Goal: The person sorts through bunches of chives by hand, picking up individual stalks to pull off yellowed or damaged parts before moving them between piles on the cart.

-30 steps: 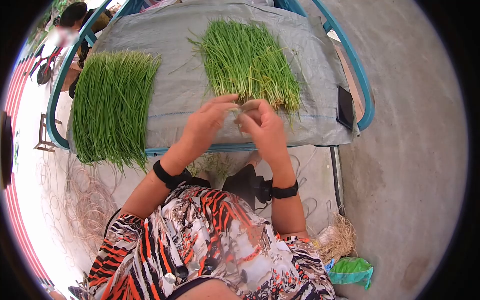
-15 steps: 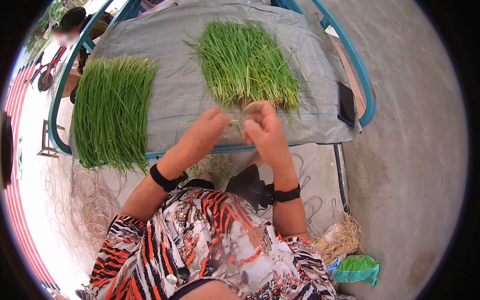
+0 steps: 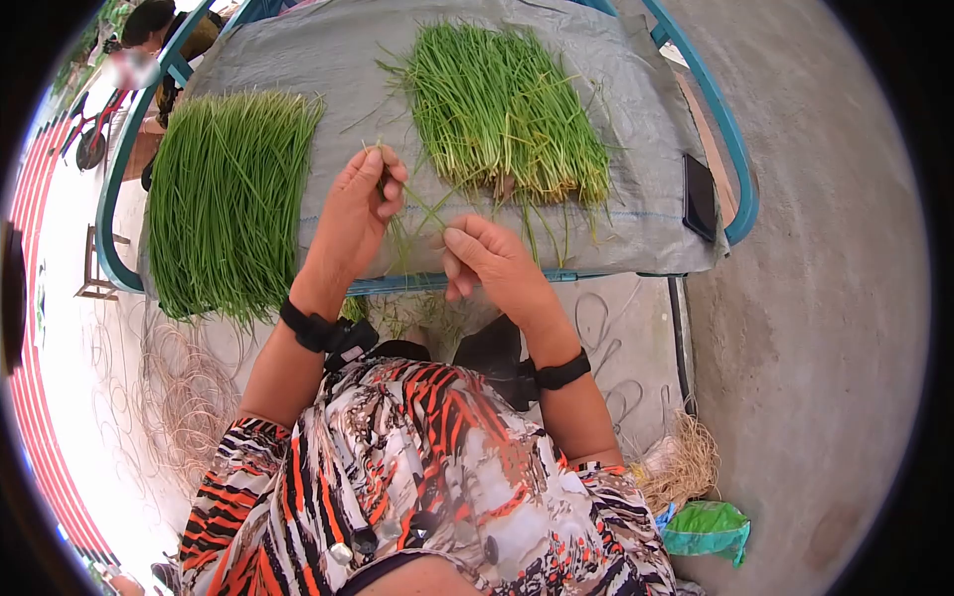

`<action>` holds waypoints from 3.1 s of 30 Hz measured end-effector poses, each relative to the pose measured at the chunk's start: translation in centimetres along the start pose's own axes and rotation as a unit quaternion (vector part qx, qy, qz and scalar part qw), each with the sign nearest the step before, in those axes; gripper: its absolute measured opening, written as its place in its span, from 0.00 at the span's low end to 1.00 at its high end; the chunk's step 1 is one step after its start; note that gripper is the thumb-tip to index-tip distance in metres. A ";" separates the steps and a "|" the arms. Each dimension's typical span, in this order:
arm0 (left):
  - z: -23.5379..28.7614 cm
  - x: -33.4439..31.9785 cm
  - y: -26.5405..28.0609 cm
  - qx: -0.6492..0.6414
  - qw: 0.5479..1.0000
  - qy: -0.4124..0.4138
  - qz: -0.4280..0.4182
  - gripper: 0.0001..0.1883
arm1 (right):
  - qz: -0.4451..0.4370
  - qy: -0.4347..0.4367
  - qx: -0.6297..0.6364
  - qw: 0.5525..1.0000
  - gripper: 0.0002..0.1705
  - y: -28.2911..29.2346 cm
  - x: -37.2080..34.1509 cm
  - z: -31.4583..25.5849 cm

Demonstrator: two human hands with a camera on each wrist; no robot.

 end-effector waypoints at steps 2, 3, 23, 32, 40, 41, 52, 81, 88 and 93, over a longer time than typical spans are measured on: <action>-0.4 1.5 2.0 -0.041 0.999 -0.002 0.020 0.09 | -0.021 -0.050 0.099 0.994 0.12 -0.2 -0.3 1.5; -0.6 2.1 3.0 -0.061 0.998 -0.003 0.031 0.09 | -0.009 -0.064 0.104 0.992 0.12 0.1 -0.5 2.1; -2.7 4.3 4.9 -0.293 0.947 0.088 -0.099 0.07 | 0.021 -0.142 0.087 0.986 0.15 2.1 -1.5 8.4; -2.5 4.2 4.8 -0.316 0.939 0.094 -0.101 0.08 | -0.022 -0.061 -0.014 0.998 0.09 2.9 -0.7 9.2; -2.4 3.7 4.2 -0.332 0.931 0.119 -0.090 0.11 | 0.053 0.013 -0.374 0.926 0.10 1.9 -3.3 2.2; -2.3 3.5 4.2 -0.322 0.935 0.119 -0.089 0.11 | 0.083 0.038 -0.372 0.924 0.11 2.3 -3.3 0.8; -2.5 3.5 3.7 -0.305 0.933 0.127 -0.140 0.12 | 0.370 0.135 -0.524 0.755 0.14 8.7 3.0 -7.5; -2.7 3.4 3.6 -0.169 0.976 0.093 -0.097 0.12 | 0.337 0.220 -0.049 0.914 0.05 11.3 -3.6 -7.6; 0.4 0.2 -1.6 0.219 0.969 -0.097 -0.057 0.14 | 0.314 0.248 -0.067 0.914 0.04 10.8 -5.0 -7.6; 1.5 -4.1 -10.7 0.406 0.838 -0.322 -0.172 0.13 | 0.231 0.225 0.024 0.946 0.03 8.8 -4.4 -6.5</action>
Point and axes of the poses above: each hand's wrist, its own x-axis towards the middle knuckle, its own y-axis out of the back of the hand, z = x × y, the point moved 10 cm from there along x, towards the middle knuckle, and after that the axes turned 6 degrees about z, right-handed, at the moved point
